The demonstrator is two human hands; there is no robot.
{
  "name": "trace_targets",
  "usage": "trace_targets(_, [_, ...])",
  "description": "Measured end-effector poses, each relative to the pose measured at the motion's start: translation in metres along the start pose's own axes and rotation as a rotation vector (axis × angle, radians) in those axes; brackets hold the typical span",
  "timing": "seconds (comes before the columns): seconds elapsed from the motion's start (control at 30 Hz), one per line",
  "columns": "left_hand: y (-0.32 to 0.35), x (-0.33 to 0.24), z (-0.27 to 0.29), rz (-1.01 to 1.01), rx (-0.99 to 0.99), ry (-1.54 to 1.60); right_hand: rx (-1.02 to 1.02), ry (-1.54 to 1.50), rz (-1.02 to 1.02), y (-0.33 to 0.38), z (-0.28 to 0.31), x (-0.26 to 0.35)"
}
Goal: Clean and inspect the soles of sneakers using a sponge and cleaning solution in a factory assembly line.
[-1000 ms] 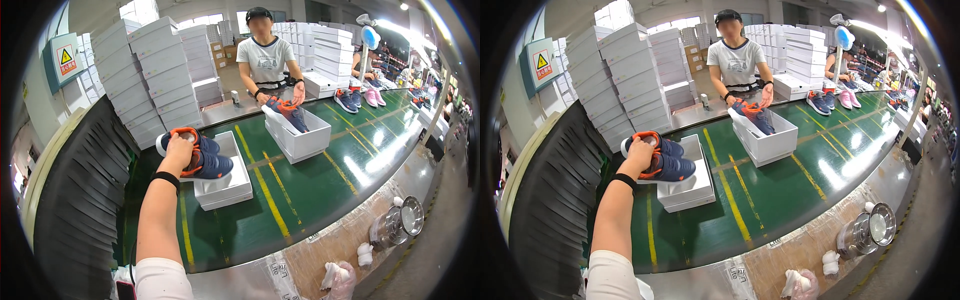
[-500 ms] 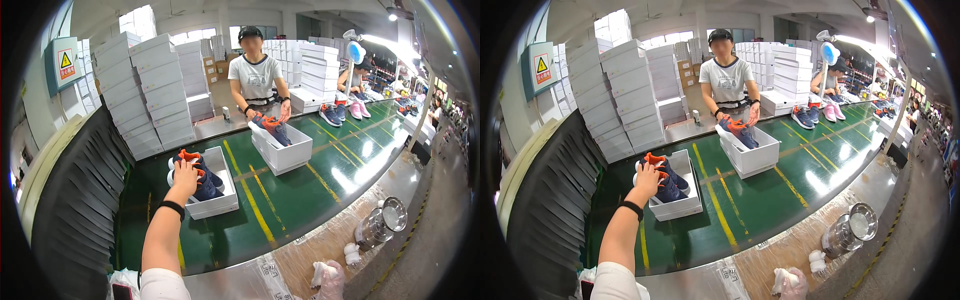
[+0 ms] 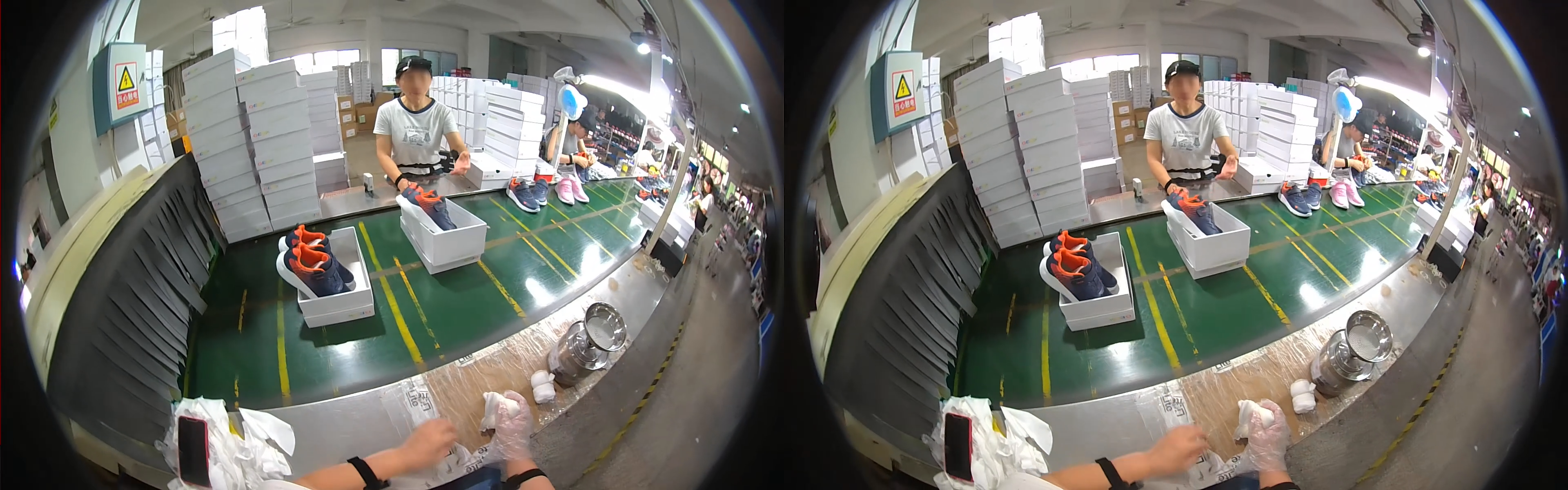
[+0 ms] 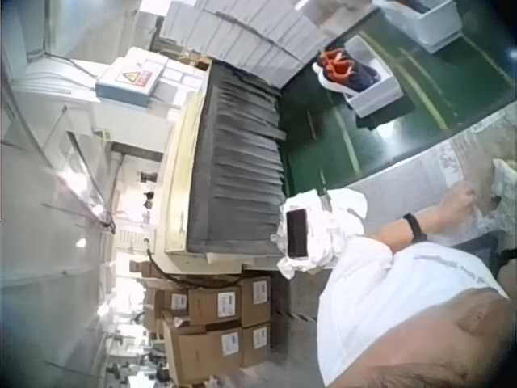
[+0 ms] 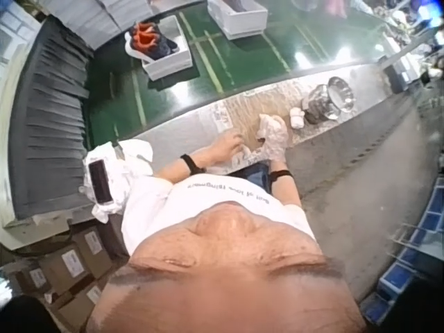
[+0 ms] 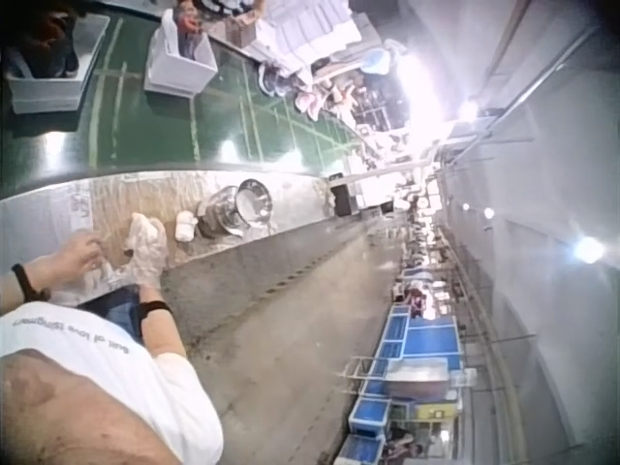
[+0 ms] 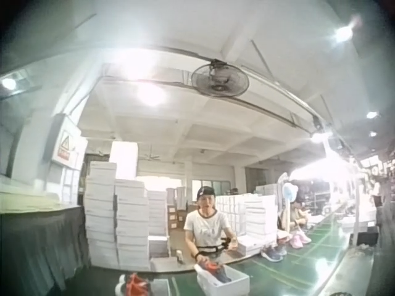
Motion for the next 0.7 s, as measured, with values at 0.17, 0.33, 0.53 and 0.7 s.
trace_targets(0.17, [0.056,-0.043,-0.09,0.025,0.467,0.263,-0.011,0.08,0.101,0.003,0.002,0.01])
trace_targets(0.33, [0.052,-0.068,-0.07,-0.2,0.234,0.143,0.01,-0.018,0.067,-0.001,0.002,0.001])
trace_targets(0.53, [0.05,-0.061,-0.07,-0.09,0.212,0.213,0.021,-0.006,0.079,0.003,0.001,0.009])
trace_targets(0.7, [0.048,-0.063,-0.067,-0.12,0.196,0.184,0.063,-0.12,0.031,-0.006,0.002,-0.01])
Point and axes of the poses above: each hand's wrist, its own y-axis away from the middle knuckle, its own z-axis out of the back of the hand, x = y × z, the point moved 9 cm from there along -y, towards the middle knuckle, and after that the axes turned 14 degrees about -z, right-handed, at the moved point
